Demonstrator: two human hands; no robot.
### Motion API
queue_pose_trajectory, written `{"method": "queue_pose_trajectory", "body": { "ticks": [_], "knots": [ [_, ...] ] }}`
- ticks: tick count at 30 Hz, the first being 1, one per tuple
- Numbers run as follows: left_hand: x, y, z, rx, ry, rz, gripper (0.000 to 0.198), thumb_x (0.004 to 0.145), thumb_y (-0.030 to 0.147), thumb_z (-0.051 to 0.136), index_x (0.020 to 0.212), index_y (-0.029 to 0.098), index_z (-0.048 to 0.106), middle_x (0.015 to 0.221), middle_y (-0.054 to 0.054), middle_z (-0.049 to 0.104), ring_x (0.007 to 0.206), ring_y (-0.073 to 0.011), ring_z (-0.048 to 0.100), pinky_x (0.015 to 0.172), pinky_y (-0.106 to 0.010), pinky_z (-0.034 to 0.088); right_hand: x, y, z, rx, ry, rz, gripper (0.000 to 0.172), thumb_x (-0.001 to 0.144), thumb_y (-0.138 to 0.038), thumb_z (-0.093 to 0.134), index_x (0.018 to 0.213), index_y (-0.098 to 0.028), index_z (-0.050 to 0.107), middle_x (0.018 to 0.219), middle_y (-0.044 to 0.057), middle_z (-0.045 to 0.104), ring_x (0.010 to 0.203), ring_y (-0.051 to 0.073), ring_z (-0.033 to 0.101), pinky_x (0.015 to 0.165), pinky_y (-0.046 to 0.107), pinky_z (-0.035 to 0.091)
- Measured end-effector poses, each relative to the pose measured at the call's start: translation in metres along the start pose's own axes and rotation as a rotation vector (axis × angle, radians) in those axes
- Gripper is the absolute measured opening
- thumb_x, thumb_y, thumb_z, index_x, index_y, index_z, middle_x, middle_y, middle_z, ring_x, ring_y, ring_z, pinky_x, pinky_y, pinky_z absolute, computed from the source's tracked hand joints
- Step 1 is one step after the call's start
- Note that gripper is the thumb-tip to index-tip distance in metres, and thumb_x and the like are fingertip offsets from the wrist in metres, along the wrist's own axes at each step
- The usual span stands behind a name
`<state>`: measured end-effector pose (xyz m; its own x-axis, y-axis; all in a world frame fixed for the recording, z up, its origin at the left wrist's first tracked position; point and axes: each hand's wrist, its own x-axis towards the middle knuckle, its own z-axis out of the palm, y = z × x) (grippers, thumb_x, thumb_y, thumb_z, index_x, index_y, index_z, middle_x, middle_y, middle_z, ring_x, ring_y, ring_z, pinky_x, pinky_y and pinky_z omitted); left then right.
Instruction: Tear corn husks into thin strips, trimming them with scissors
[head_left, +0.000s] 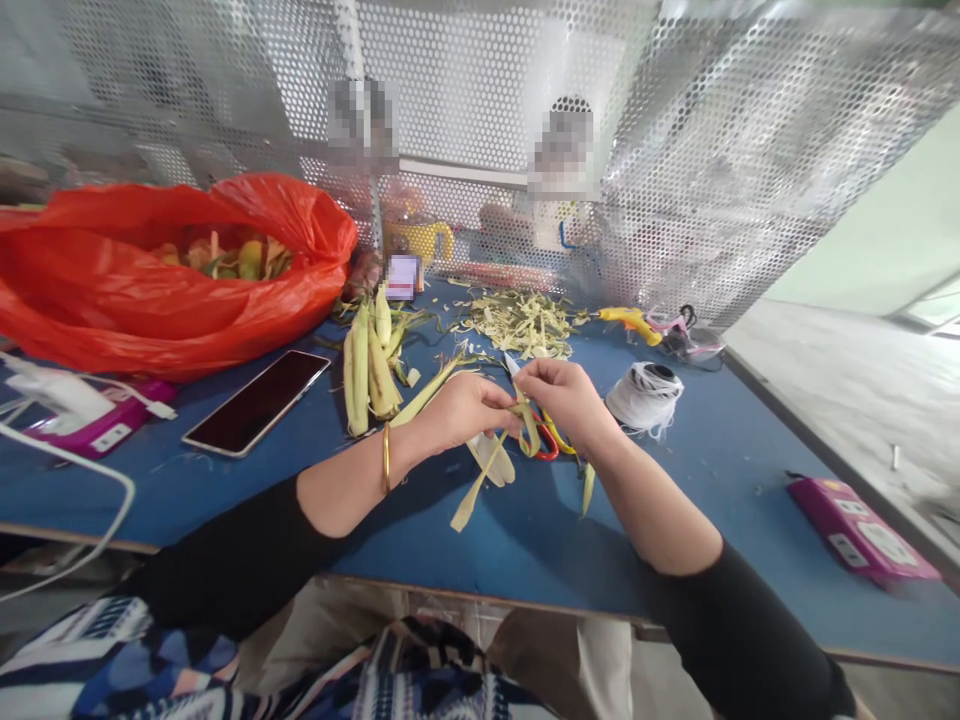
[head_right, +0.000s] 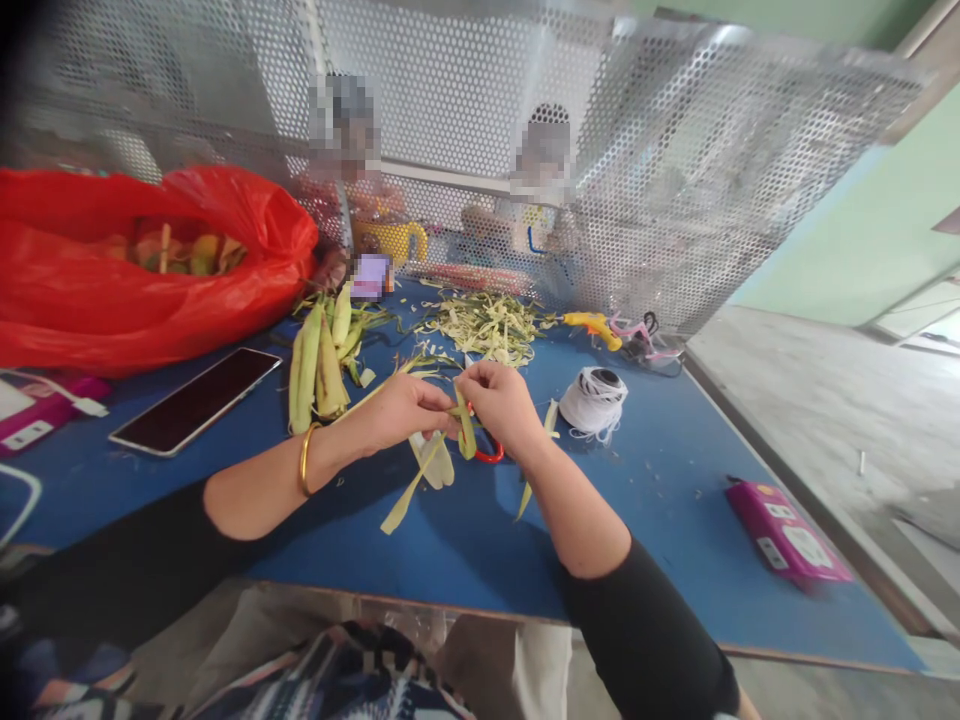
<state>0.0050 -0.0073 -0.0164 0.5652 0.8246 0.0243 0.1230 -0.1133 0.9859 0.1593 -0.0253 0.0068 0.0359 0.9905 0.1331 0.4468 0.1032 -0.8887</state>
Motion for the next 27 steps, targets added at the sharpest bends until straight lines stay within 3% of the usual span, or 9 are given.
{"method": "queue_pose_trajectory", "body": {
  "ticks": [3,8,11,15,19,22,25,27],
  "knots": [
    [-0.003,0.002,0.0,0.005,-0.119,0.0,0.009,0.065,0.023,0.068,0.064,0.021,0.077,0.061,-0.002,0.069,0.052,-0.0106,0.052,0.052,-0.021,0.041,0.001,0.001,0.001,0.048,0.095,-0.024,0.016,0.073,-0.028,0.053,0.06,-0.02,0.051,0.048,-0.006,0.048,0.044,0.008,0.041,0.046,0.023,0.033],
    [-0.005,0.003,-0.001,0.031,-0.233,0.001,0.011,0.066,0.024,0.067,0.062,0.02,0.077,0.061,-0.004,0.07,0.054,-0.0111,0.053,0.052,-0.021,0.042,0.005,-0.001,-0.003,0.213,0.278,0.018,0.013,0.082,-0.03,0.048,0.073,-0.021,0.047,0.059,-0.002,0.061,0.042,0.009,0.052,0.046,0.023,0.04],
    [-0.004,0.001,-0.002,0.04,-0.249,-0.006,0.011,0.067,0.025,0.068,0.064,0.019,0.077,0.063,-0.005,0.071,0.055,-0.0117,0.055,0.052,-0.021,0.042,0.008,0.0,-0.006,0.23,0.379,-0.028,0.014,0.085,-0.034,0.046,0.079,-0.022,0.044,0.064,-0.001,0.065,0.047,0.01,0.059,0.051,0.024,0.045],
    [-0.003,0.004,-0.002,0.017,-0.232,-0.026,0.01,0.066,0.026,0.07,0.061,0.018,0.075,0.063,-0.005,0.071,0.054,-0.011,0.055,0.052,-0.021,0.04,0.007,0.0,-0.004,0.247,0.374,-0.117,0.015,0.086,-0.036,0.046,0.08,-0.023,0.041,0.069,0.0,0.067,0.057,0.012,0.066,0.058,0.025,0.049],
    [-0.005,0.009,-0.001,-0.003,-0.156,-0.068,0.016,0.068,0.032,0.073,0.058,0.018,0.073,0.06,-0.003,0.068,0.049,-0.0077,0.048,0.049,-0.02,0.036,0.003,-0.003,0.001,0.254,0.323,-0.171,0.013,0.087,-0.033,0.044,0.08,-0.023,0.041,0.076,0.002,0.07,0.067,0.014,0.068,0.067,0.029,0.051],
    [-0.006,0.012,-0.001,-0.015,-0.068,-0.069,0.021,0.069,0.032,0.071,0.054,0.018,0.07,0.055,-0.002,0.065,0.046,-0.0074,0.044,0.046,-0.021,0.032,-0.002,-0.007,-0.003,0.105,0.28,-0.281,0.01,0.088,-0.032,0.045,0.084,-0.023,0.045,0.087,0.004,0.07,0.081,0.016,0.068,0.075,0.032,0.05],
    [-0.004,0.015,-0.002,-0.109,0.1,-0.062,0.019,0.068,0.029,0.072,0.053,0.017,0.068,0.055,-0.003,0.064,0.045,-0.007,0.041,0.043,-0.021,0.03,-0.006,-0.011,-0.013,-0.213,0.446,-0.393,0.009,0.085,-0.031,0.053,0.085,-0.022,0.052,0.089,0.005,0.067,0.087,0.019,0.063,0.082,0.035,0.045],
    [-0.002,0.016,-0.003,-0.199,0.237,-0.054,0.017,0.067,0.028,0.073,0.055,0.016,0.069,0.056,-0.003,0.064,0.045,-0.0065,0.04,0.043,-0.021,0.03,-0.007,-0.012,-0.018,-0.314,0.611,-0.398,0.015,0.085,-0.034,0.055,0.076,-0.022,0.053,0.076,0.003,0.062,0.078,0.018,0.058,0.078,0.034,0.042]
  ]
}}
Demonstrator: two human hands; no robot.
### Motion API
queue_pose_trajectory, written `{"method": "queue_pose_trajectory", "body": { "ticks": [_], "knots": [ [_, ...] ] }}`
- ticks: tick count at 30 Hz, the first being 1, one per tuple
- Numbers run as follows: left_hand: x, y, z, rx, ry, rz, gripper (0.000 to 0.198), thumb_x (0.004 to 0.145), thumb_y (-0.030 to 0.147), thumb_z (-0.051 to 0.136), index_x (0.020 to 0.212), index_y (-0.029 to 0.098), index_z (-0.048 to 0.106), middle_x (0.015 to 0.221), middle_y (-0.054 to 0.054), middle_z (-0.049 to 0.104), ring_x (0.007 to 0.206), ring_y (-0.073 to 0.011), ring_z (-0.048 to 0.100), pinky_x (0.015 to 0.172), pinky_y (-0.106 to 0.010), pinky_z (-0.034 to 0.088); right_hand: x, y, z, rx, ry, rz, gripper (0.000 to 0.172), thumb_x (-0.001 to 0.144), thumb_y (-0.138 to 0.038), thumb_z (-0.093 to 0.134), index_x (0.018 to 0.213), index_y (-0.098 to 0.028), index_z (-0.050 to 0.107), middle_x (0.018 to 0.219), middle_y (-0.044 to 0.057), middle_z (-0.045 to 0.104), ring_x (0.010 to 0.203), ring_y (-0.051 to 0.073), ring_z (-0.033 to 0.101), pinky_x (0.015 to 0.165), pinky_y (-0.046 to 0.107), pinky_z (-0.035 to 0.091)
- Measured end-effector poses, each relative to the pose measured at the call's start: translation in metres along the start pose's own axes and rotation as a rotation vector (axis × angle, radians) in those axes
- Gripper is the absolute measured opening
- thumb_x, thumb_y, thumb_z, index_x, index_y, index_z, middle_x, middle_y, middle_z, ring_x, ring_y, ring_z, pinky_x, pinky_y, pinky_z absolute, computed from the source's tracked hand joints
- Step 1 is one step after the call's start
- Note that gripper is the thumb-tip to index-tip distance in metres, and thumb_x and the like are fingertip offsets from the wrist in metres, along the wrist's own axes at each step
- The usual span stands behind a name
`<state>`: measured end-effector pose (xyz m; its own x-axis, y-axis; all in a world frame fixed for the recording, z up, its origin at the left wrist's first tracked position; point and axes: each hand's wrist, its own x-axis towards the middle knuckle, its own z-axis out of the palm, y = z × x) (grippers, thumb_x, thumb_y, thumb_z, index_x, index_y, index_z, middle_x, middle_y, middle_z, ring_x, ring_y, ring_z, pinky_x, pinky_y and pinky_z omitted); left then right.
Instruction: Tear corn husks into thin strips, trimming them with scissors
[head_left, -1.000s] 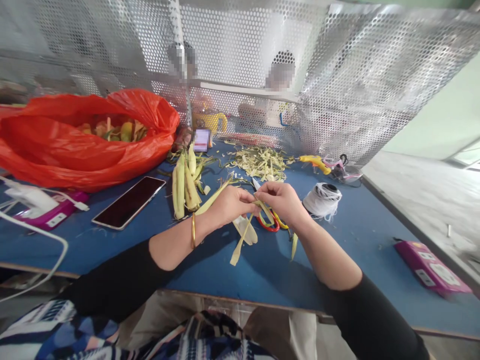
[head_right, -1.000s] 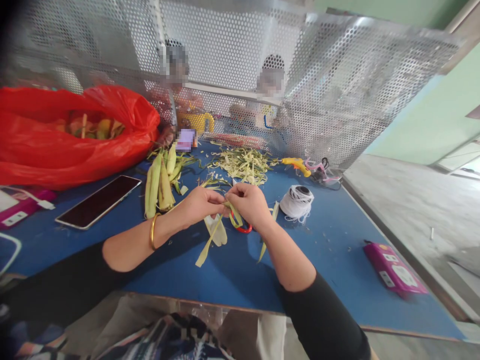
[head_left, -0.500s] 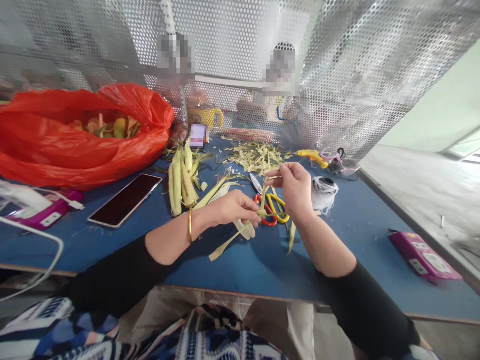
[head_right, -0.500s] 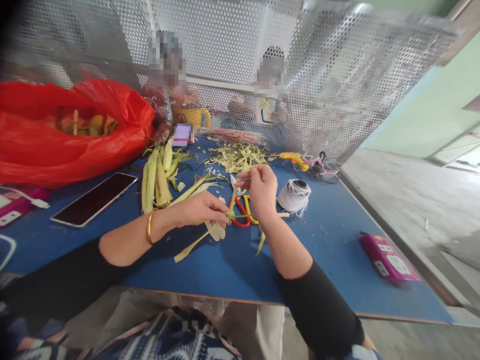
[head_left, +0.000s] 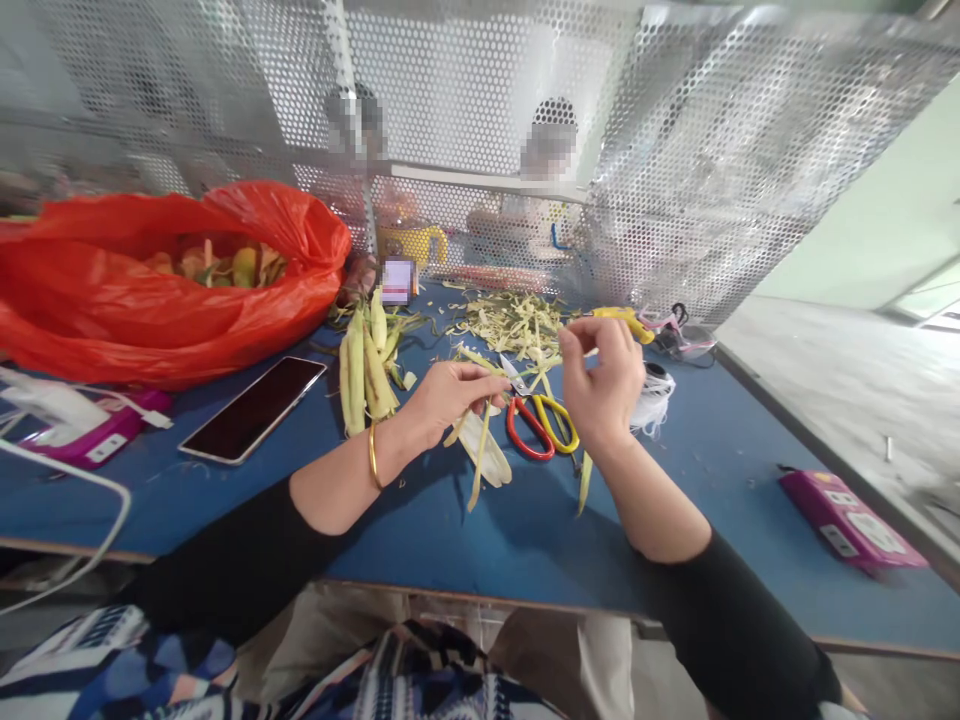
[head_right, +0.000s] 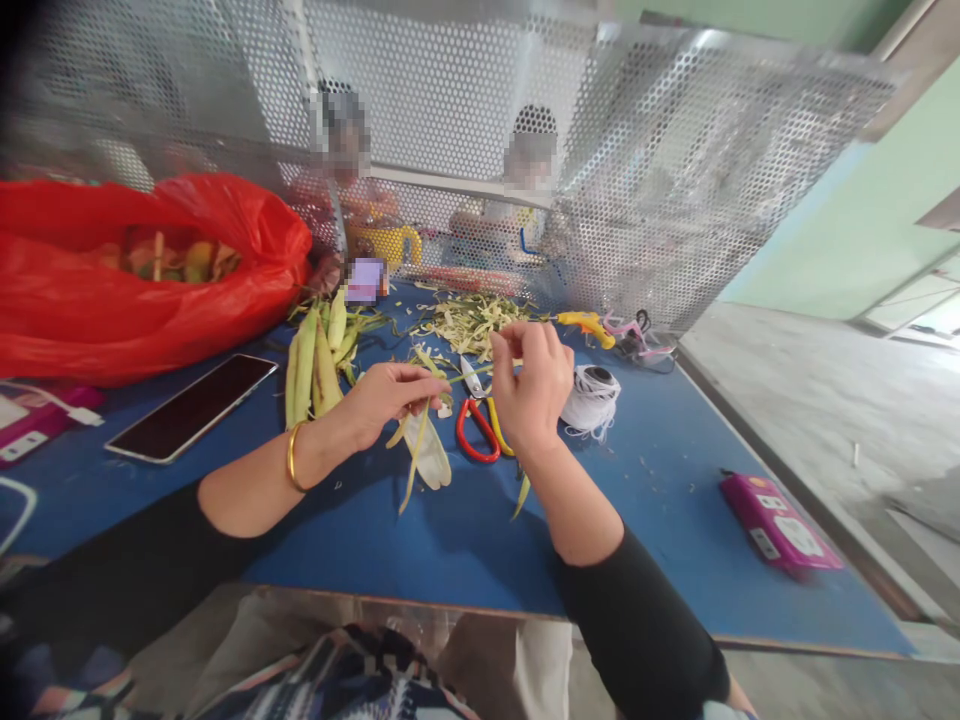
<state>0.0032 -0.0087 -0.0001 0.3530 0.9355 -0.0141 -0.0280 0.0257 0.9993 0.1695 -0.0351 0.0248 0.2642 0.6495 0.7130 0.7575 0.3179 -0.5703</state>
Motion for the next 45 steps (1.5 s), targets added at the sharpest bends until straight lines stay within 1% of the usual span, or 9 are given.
{"method": "queue_pose_trajectory", "body": {
  "ticks": [2,7,13,16,19,23,29,36,45],
  "knots": [
    [0.001,0.001,0.0,-0.056,0.075,0.007,0.015,0.066,0.028,0.074,0.058,0.016,0.07,0.058,-0.003,0.065,0.046,-0.0061,0.041,0.043,-0.02,0.031,0.001,0.001,0.0,0.038,-0.009,0.103,0.029,0.087,-0.041,0.053,0.065,-0.021,0.051,0.06,0.0,0.052,0.063,0.015,0.05,0.065,0.031,0.04],
    [0.0,-0.001,0.002,-0.031,0.017,-0.053,0.016,0.065,0.029,0.076,0.059,0.015,0.071,0.062,-0.004,0.068,0.047,-0.0064,0.045,0.042,-0.02,0.031,-0.004,0.004,0.019,0.5,-0.505,0.527,0.044,0.066,-0.059,0.07,0.056,-0.02,0.05,0.049,-0.005,0.047,0.044,0.008,0.041,0.047,0.025,0.033],
    [0.001,-0.004,0.003,-0.036,-0.028,-0.094,0.017,0.063,0.027,0.079,0.055,0.015,0.07,0.059,-0.004,0.068,0.046,-0.0066,0.048,0.044,-0.02,0.034,-0.011,0.009,0.031,0.624,-0.438,0.662,0.033,0.067,-0.046,0.07,0.06,-0.019,0.053,0.05,-0.004,0.054,0.041,0.009,0.048,0.046,0.024,0.039],
    [0.004,-0.006,0.002,-0.121,0.043,-0.146,0.016,0.062,0.027,0.081,0.057,0.015,0.071,0.062,-0.004,0.069,0.046,-0.0069,0.049,0.045,-0.021,0.037,-0.009,0.007,0.025,0.397,-0.35,0.525,0.027,0.079,-0.042,0.058,0.065,-0.019,0.054,0.055,-0.002,0.057,0.045,0.01,0.05,0.05,0.024,0.038],
    [0.006,-0.006,0.001,-0.233,0.146,-0.16,0.014,0.062,0.024,0.081,0.059,0.014,0.071,0.063,-0.004,0.069,0.049,-0.0084,0.053,0.048,-0.021,0.042,-0.014,-0.003,0.015,0.098,-0.22,0.103,0.025,0.083,-0.037,0.056,0.066,-0.02,0.054,0.055,-0.002,0.055,0.052,0.01,0.048,0.055,0.024,0.036],
    [0.007,-0.004,0.001,-0.33,0.223,-0.122,0.018,0.06,0.024,0.083,0.059,0.013,0.069,0.06,-0.003,0.067,0.053,-0.0105,0.057,0.057,-0.024,0.047,-0.032,-0.018,0.013,-0.095,-0.563,-0.228,0.031,0.088,-0.036,0.05,0.065,-0.019,0.059,0.058,0.001,0.06,0.053,0.011,0.049,0.053,0.024,0.03],
    [0.005,-0.002,0.003,-0.409,0.151,-0.13,0.005,0.07,0.016,0.071,0.068,0.012,0.073,0.067,-0.005,0.07,0.064,-0.0134,0.064,0.067,-0.025,0.05,-0.046,-0.022,0.031,-0.38,-0.676,0.005,0.023,0.087,-0.037,0.054,0.075,-0.02,0.064,0.061,0.004,0.065,0.054,0.016,0.055,0.052,0.026,0.025],
    [0.008,-0.006,0.003,-0.436,0.117,-0.106,0.002,0.069,0.011,0.071,0.068,0.012,0.073,0.07,-0.006,0.072,0.068,-0.0135,0.066,0.072,-0.025,0.05,-0.042,-0.024,0.032,-0.013,-0.714,0.253,0.031,0.081,-0.019,0.048,0.052,-0.022,0.037,0.041,-0.005,0.048,0.043,0.01,0.047,0.048,0.021,0.029],
    [0.007,-0.003,0.002,-0.476,0.166,-0.136,0.007,0.071,0.007,0.07,0.066,0.011,0.07,0.071,-0.007,0.071,0.067,-0.0132,0.066,0.071,-0.024,0.052,-0.046,-0.027,0.027,0.38,-0.921,0.476,0.027,0.076,-0.018,0.046,0.05,-0.022,0.039,0.035,-0.007,0.045,0.031,0.008,0.042,0.038,0.018,0.033]
  ]
}}
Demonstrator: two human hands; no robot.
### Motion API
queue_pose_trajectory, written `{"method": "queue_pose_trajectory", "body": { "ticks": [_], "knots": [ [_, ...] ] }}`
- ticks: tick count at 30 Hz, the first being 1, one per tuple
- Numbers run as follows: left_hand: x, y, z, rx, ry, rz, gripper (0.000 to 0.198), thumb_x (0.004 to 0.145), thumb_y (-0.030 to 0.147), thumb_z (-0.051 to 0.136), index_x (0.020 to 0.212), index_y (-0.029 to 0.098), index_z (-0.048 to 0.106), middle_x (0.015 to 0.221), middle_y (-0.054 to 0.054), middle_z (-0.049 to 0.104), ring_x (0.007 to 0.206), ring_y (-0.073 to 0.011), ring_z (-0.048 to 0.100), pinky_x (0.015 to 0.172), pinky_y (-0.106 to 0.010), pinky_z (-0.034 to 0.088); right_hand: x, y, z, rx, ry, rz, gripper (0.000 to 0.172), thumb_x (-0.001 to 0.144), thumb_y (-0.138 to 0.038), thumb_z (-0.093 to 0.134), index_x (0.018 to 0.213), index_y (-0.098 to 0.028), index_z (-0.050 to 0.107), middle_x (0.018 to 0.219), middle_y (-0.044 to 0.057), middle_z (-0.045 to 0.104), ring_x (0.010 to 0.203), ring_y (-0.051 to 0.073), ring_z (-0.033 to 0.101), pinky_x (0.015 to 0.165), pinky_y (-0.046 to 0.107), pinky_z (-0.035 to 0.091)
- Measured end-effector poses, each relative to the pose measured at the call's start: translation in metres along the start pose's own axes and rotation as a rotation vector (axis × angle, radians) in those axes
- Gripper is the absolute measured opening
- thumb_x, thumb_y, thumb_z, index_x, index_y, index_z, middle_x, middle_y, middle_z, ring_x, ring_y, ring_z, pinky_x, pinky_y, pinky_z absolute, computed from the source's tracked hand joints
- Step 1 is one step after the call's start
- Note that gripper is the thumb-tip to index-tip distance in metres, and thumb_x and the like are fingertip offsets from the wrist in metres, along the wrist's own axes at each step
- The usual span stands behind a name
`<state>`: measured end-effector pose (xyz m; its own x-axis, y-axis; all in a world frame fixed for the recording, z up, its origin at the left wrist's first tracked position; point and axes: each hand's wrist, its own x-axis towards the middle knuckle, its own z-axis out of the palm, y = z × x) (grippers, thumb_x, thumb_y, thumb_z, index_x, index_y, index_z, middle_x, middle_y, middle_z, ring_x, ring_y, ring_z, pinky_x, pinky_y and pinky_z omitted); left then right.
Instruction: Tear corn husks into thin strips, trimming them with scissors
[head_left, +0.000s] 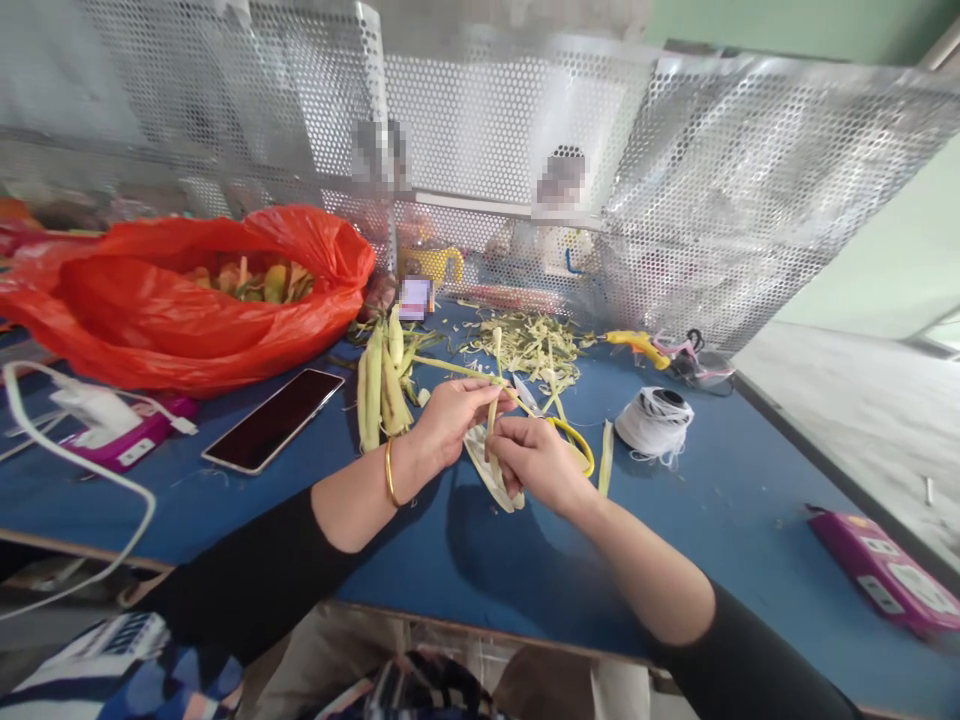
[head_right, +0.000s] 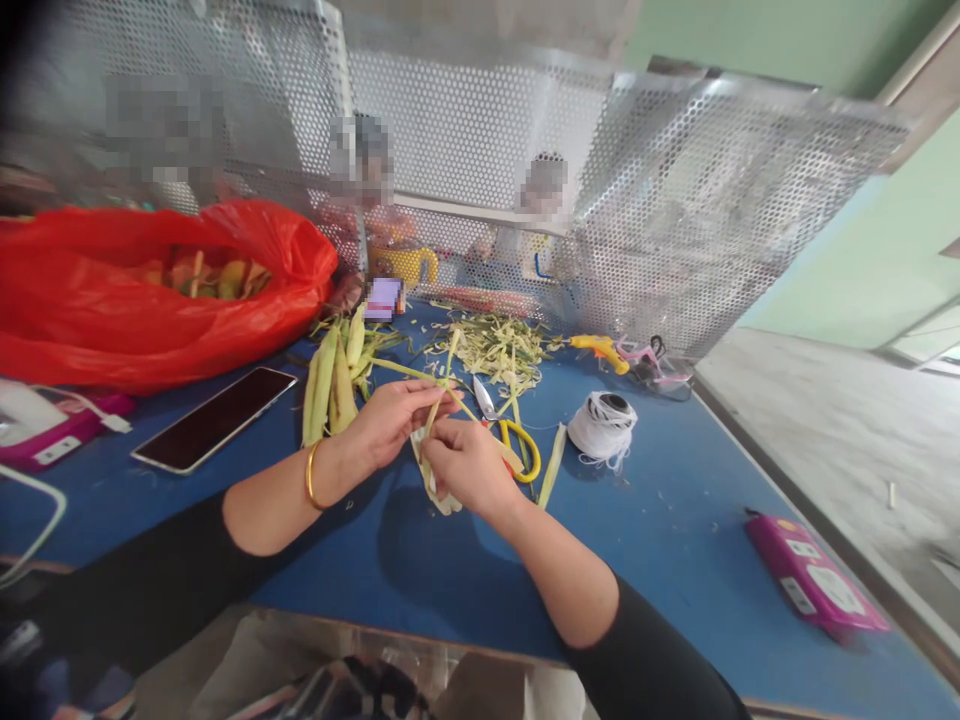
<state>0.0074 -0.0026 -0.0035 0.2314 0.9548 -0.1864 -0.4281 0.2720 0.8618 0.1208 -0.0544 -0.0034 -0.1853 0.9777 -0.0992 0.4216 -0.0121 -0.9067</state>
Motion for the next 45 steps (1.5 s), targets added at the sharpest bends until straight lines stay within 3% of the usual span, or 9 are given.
{"method": "queue_pose_trajectory", "body": {
  "ticks": [4,8,10,15,24,29,36,40,45],
  "knots": [
    [0.001,0.002,-0.001,-0.012,0.022,-0.007,0.006,0.071,0.009,0.072,0.066,0.011,0.07,0.075,-0.008,0.072,0.064,-0.0116,0.065,0.064,-0.021,0.051,-0.006,-0.006,-0.004,-0.165,0.023,-0.086,0.032,0.083,-0.028,0.044,0.052,-0.021,0.042,0.04,-0.005,0.048,0.035,0.009,0.046,0.042,0.02,0.035],
    [0.0,0.008,-0.003,0.03,0.009,0.019,0.006,0.072,0.012,0.072,0.066,0.011,0.07,0.073,-0.007,0.071,0.06,-0.0109,0.064,0.062,-0.021,0.05,-0.01,-0.01,-0.017,-0.576,0.536,-0.42,0.029,0.089,-0.038,0.047,0.071,-0.02,0.061,0.066,0.004,0.064,0.062,0.015,0.057,0.058,0.023,0.038],
    [-0.002,0.011,-0.004,0.047,0.0,0.019,0.007,0.073,0.012,0.07,0.067,0.012,0.071,0.073,-0.007,0.071,0.06,-0.0108,0.064,0.063,-0.022,0.051,-0.008,-0.01,-0.024,-0.673,0.626,-0.43,0.026,0.089,-0.039,0.049,0.079,-0.02,0.064,0.076,0.006,0.067,0.071,0.017,0.059,0.061,0.025,0.038],
    [-0.005,0.017,-0.003,0.087,-0.01,-0.018,0.008,0.07,0.022,0.074,0.069,0.015,0.073,0.077,-0.006,0.072,0.061,-0.0111,0.062,0.061,-0.022,0.048,0.003,-0.003,-0.025,-0.621,0.402,-0.164,0.029,0.09,-0.035,0.044,0.068,-0.023,0.058,0.057,-0.001,0.062,0.053,0.014,0.053,0.053,0.023,0.031],
    [-0.001,0.009,-0.003,0.199,0.051,0.056,0.013,0.064,0.026,0.075,0.061,0.013,0.073,0.054,-0.002,0.061,0.049,-0.0075,0.047,0.048,-0.021,0.032,0.0,-0.001,-0.015,-0.513,0.235,-0.232,0.032,0.083,-0.029,0.043,0.052,-0.021,0.04,0.047,-0.003,0.049,0.046,0.01,0.04,0.049,0.023,0.026],
    [-0.002,0.021,-0.006,0.224,-0.004,0.036,0.011,0.064,0.024,0.075,0.061,0.013,0.072,0.061,-0.004,0.065,0.049,-0.0071,0.048,0.048,-0.021,0.032,0.012,-0.009,-0.032,0.002,0.208,-0.089,0.032,0.079,-0.044,0.055,0.059,-0.019,0.054,0.053,-0.003,0.055,0.049,0.01,0.047,0.052,0.023,0.034],
    [-0.007,0.02,-0.015,0.237,-0.174,-0.089,0.027,0.064,0.041,0.077,0.064,0.015,0.07,0.069,-0.005,0.07,0.05,-0.0082,0.049,0.047,-0.022,0.03,0.04,-0.013,-0.029,0.767,0.278,0.119,0.041,0.046,-0.044,0.084,0.067,-0.016,0.064,0.052,-0.004,0.052,0.044,0.007,0.046,0.045,0.02,0.036],
    [-0.005,0.016,-0.017,0.315,-0.069,-0.065,0.03,0.064,0.044,0.075,0.058,0.016,0.066,0.061,-0.004,0.066,0.049,-0.0087,0.045,0.046,-0.023,0.026,0.041,-0.002,-0.022,0.643,0.279,0.11,0.043,0.05,-0.054,0.08,0.062,-0.017,0.061,0.052,-0.001,0.056,0.04,0.008,0.046,0.041,0.022,0.034],
    [-0.007,0.021,-0.016,0.42,-0.043,0.027,0.025,0.067,0.037,0.071,0.053,0.017,0.064,0.059,-0.004,0.066,0.047,-0.0094,0.043,0.046,-0.025,0.025,0.026,-0.004,-0.036,-0.077,0.454,-0.077,0.05,0.078,-0.061,0.055,0.05,-0.02,0.053,0.041,-0.003,0.044,0.04,0.011,0.041,0.044,0.025,0.03]
  ]
}}
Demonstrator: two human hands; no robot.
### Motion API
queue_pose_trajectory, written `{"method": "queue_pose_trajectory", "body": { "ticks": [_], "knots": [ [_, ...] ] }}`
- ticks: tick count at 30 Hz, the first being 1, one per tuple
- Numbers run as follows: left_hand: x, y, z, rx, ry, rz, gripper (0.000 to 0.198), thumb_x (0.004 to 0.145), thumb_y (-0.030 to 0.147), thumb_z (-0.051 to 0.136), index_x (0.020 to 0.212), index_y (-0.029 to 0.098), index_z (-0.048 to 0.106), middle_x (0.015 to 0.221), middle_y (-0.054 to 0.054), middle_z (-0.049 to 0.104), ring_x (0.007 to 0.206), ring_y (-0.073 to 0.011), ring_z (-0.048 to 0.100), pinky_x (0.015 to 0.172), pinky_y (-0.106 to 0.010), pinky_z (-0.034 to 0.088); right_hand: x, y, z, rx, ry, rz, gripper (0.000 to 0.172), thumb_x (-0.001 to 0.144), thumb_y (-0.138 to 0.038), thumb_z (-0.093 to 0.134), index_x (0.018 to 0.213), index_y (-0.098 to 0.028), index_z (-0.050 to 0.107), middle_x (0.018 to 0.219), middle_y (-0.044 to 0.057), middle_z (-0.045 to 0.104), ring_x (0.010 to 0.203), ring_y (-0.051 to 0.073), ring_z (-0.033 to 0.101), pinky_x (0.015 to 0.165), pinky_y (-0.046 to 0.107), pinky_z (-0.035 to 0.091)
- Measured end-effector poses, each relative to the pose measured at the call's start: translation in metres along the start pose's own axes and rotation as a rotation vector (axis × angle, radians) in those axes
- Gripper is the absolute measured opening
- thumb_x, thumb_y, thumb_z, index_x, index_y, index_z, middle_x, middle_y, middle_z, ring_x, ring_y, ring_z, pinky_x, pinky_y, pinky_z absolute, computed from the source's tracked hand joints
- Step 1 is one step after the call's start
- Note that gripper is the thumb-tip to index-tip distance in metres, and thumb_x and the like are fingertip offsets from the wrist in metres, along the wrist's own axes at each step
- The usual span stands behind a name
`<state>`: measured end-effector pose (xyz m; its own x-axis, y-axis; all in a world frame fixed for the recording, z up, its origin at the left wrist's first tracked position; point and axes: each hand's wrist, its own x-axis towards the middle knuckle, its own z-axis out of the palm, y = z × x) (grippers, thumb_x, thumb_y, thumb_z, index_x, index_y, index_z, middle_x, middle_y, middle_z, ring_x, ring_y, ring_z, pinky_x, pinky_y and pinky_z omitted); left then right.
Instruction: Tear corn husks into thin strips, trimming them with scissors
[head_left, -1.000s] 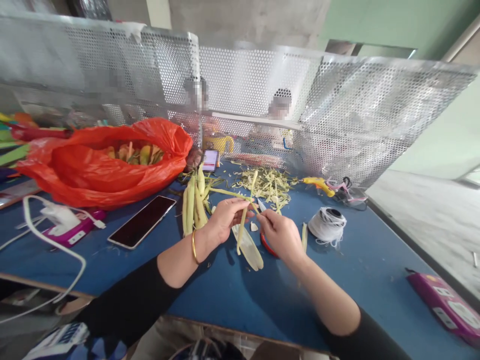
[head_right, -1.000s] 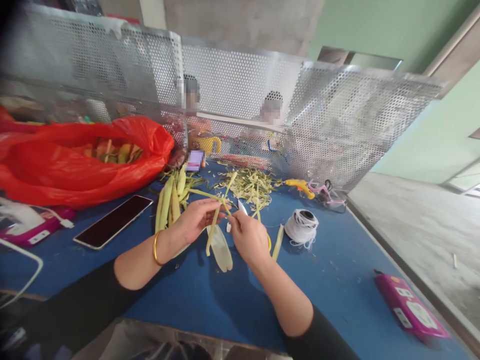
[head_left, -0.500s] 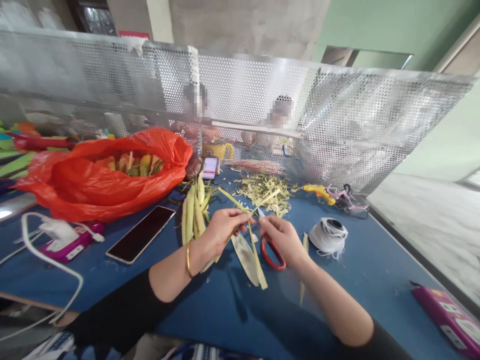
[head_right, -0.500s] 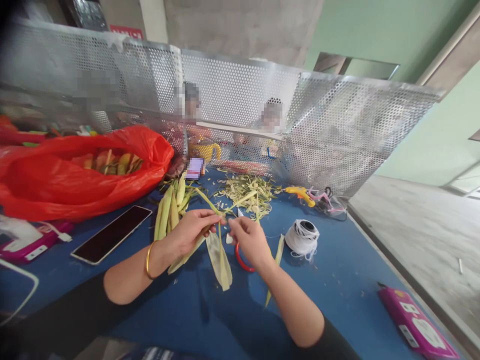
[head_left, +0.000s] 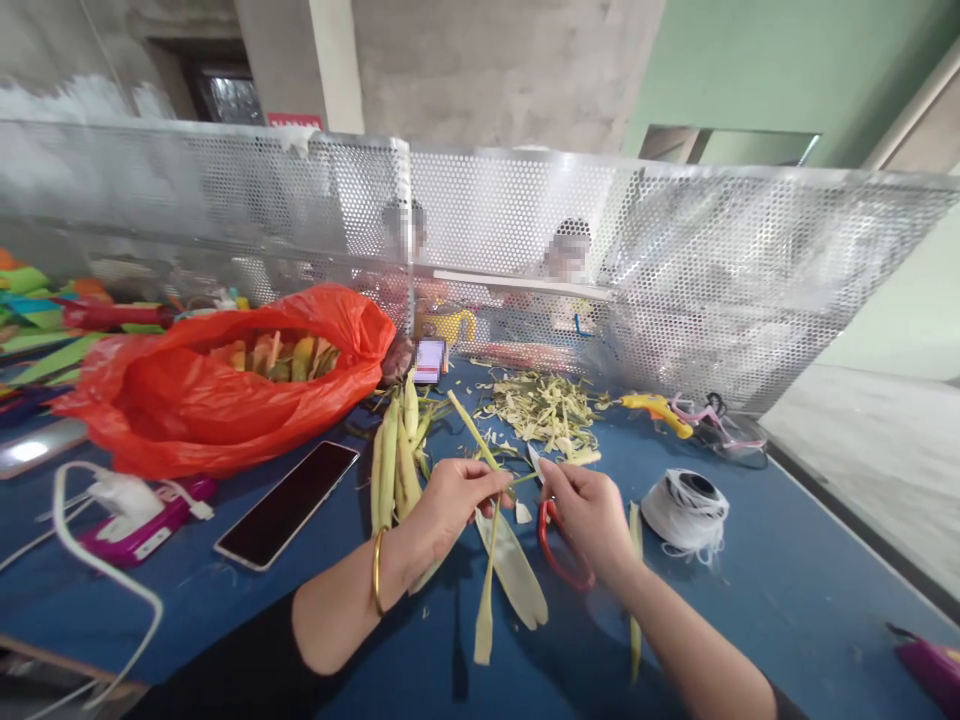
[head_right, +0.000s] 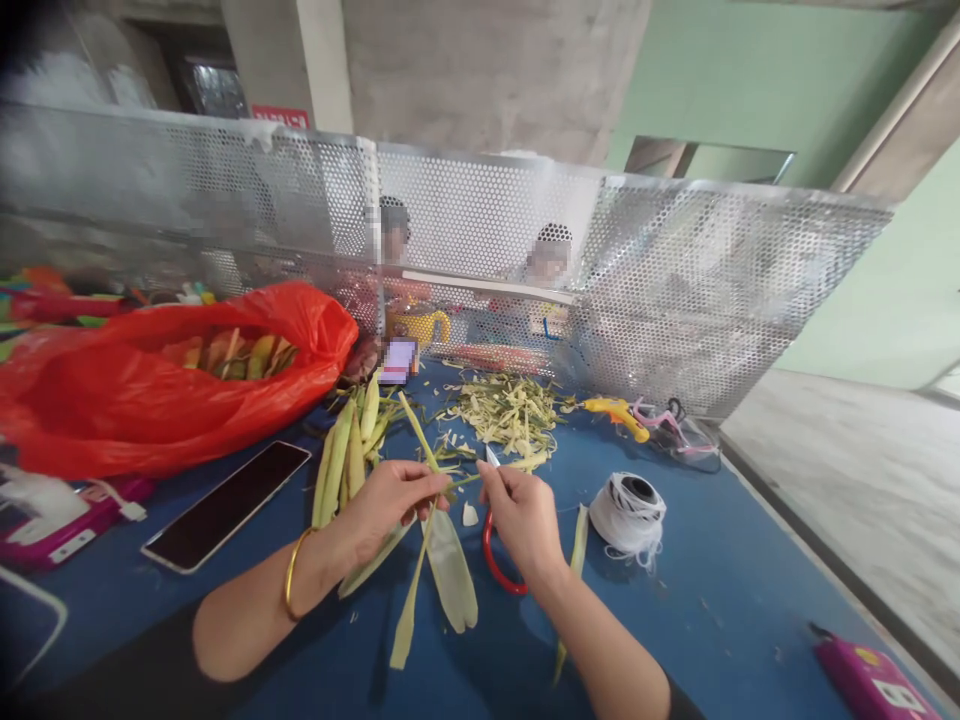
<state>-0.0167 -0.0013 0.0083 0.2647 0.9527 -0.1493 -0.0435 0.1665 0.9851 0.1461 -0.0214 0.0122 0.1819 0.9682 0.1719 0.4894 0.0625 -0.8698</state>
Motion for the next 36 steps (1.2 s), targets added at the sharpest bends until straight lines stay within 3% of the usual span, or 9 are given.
{"method": "queue_pose_trajectory", "body": {
  "ticks": [2,4,7,10,17,25,27,32,36],
  "knots": [
    [-0.003,0.002,0.001,0.059,-0.084,0.03,0.025,0.067,0.036,0.07,0.052,0.017,0.066,0.057,-0.004,0.065,0.046,-0.0095,0.044,0.045,-0.025,0.026,-0.003,-0.009,-0.007,-0.196,0.127,-0.236,0.04,0.083,-0.05,0.053,0.057,-0.02,0.059,0.054,0.001,0.056,0.056,0.014,0.053,0.055,0.026,0.037],
    [-0.007,0.002,0.003,0.111,-0.205,0.033,0.025,0.067,0.037,0.07,0.051,0.018,0.067,0.053,-0.002,0.063,0.044,-0.0099,0.045,0.046,-0.025,0.028,-0.005,-0.018,-0.009,-0.271,0.081,-0.362,0.027,0.082,-0.041,0.057,0.067,-0.021,0.066,0.072,0.004,0.065,0.074,0.018,0.058,0.066,0.028,0.04],
    [-0.012,0.001,0.006,0.127,-0.315,0.009,0.029,0.067,0.041,0.07,0.049,0.019,0.066,0.048,-0.001,0.059,0.043,-0.0101,0.045,0.047,-0.025,0.032,-0.004,-0.025,-0.002,-0.087,-0.195,-0.191,0.025,0.077,-0.038,0.059,0.061,-0.02,0.061,0.063,0.002,0.06,0.063,0.016,0.056,0.059,0.027,0.041],
    [-0.012,-0.001,0.008,0.116,-0.289,0.01,0.033,0.068,0.044,0.068,0.047,0.019,0.065,0.048,-0.002,0.06,0.043,-0.01,0.044,0.047,-0.024,0.033,0.001,-0.023,0.006,0.197,-0.339,0.025,0.029,0.073,-0.043,0.061,0.056,-0.02,0.053,0.05,-0.003,0.051,0.048,0.013,0.048,0.048,0.025,0.037],
    [-0.011,-0.002,0.006,0.179,-0.297,0.041,0.03,0.066,0.041,0.074,0.046,0.019,0.068,0.048,-0.002,0.061,0.045,-0.0107,0.046,0.052,-0.025,0.037,0.007,-0.015,0.021,0.106,-0.137,-0.063,0.026,0.07,-0.038,0.058,0.053,-0.02,0.049,0.048,-0.005,0.04,0.049,0.01,0.036,0.049,0.024,0.03],
    [0.001,-0.006,-0.003,0.016,-0.087,0.042,0.033,0.075,0.047,0.068,0.065,0.016,0.074,0.068,-0.007,0.072,0.046,-0.0088,0.048,0.045,-0.023,0.03,0.001,-0.013,-0.003,-0.157,0.239,-0.417,0.029,0.086,-0.036,0.05,0.064,-0.02,0.06,0.069,0.003,0.062,0.072,0.017,0.056,0.072,0.029,0.04],
    [0.003,-0.004,-0.006,-0.072,-0.037,0.005,0.04,0.076,0.053,0.066,0.068,0.015,0.074,0.071,-0.009,0.073,0.047,-0.0092,0.051,0.045,-0.023,0.031,0.002,-0.009,-0.008,-0.15,0.193,-0.307,0.038,0.087,-0.043,0.049,0.058,-0.02,0.058,0.059,0.001,0.055,0.062,0.015,0.051,0.064,0.028,0.038],
    [0.001,-0.003,-0.004,-0.102,-0.083,-0.071,0.04,0.07,0.054,0.071,0.068,0.014,0.072,0.069,-0.009,0.072,0.047,-0.0099,0.054,0.044,-0.023,0.029,0.007,0.005,0.004,0.219,-0.183,0.119,0.047,0.071,-0.063,0.062,0.06,-0.018,0.06,0.052,-0.001,0.052,0.051,0.011,0.046,0.053,0.026,0.037],
    [-0.001,-0.007,0.002,-0.019,-0.139,-0.113,0.025,0.07,0.038,0.074,0.064,0.014,0.072,0.07,-0.008,0.073,0.046,-0.0089,0.052,0.044,-0.023,0.029,0.01,0.01,0.014,0.44,-0.133,0.16,0.046,0.058,-0.06,0.073,0.058,-0.018,0.055,0.052,-0.003,0.052,0.049,0.01,0.046,0.052,0.025,0.038]
  ]
}}
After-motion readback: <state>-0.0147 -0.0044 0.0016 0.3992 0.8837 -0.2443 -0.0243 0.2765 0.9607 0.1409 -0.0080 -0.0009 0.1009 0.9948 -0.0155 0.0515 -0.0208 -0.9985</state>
